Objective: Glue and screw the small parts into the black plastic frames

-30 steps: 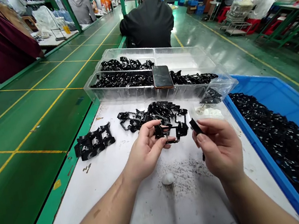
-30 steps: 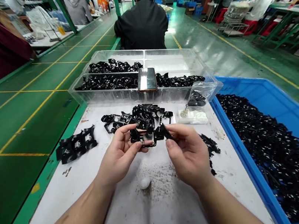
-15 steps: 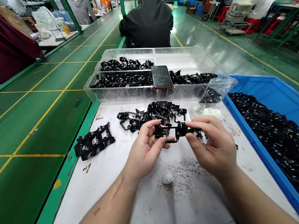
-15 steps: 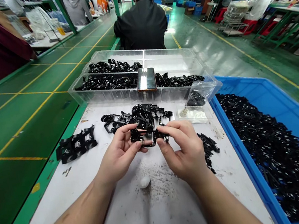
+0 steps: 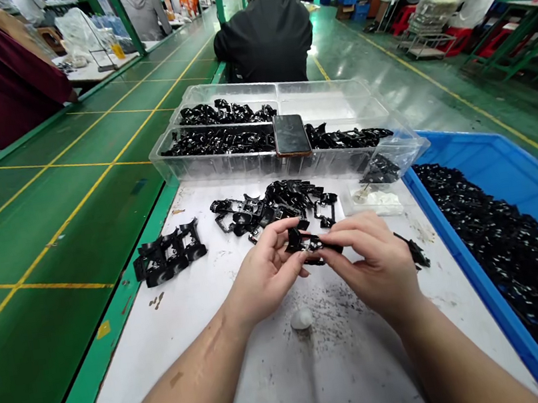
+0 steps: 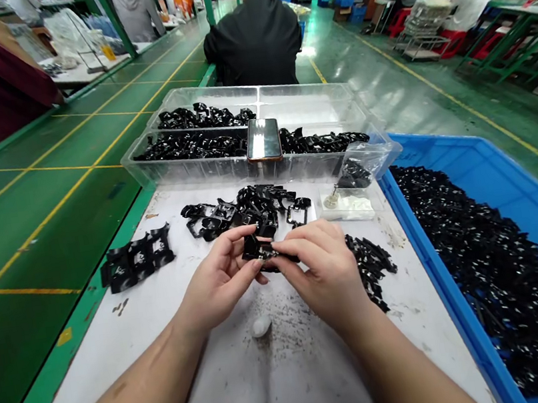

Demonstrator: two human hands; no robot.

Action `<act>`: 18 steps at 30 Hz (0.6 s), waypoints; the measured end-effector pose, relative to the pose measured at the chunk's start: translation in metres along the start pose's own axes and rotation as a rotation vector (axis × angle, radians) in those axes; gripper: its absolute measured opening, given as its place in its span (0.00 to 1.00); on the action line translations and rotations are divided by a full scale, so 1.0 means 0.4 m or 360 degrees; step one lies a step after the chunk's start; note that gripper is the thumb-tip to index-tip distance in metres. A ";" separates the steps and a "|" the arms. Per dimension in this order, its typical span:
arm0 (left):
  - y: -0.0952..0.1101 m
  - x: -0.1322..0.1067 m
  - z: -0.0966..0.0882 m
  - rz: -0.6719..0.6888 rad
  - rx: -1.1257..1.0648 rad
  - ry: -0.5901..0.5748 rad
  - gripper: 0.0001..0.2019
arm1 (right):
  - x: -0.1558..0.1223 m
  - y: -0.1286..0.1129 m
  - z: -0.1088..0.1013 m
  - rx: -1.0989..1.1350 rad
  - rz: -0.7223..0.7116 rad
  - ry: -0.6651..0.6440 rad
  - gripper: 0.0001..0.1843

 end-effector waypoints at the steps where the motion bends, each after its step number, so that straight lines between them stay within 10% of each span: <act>1: 0.000 -0.002 0.002 -0.0004 0.0024 -0.0016 0.21 | 0.000 -0.003 0.005 -0.0024 -0.0026 -0.0029 0.10; 18: 0.007 -0.001 -0.017 0.0098 -0.0025 0.0094 0.12 | 0.002 -0.002 0.007 -0.0037 0.0028 -0.0105 0.10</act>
Point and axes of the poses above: each hand's wrist, its own x-axis towards the middle knuckle, its own z-axis out of the palm, y = z × x, the point moved 6 cm from there along x, towards the middle knuckle
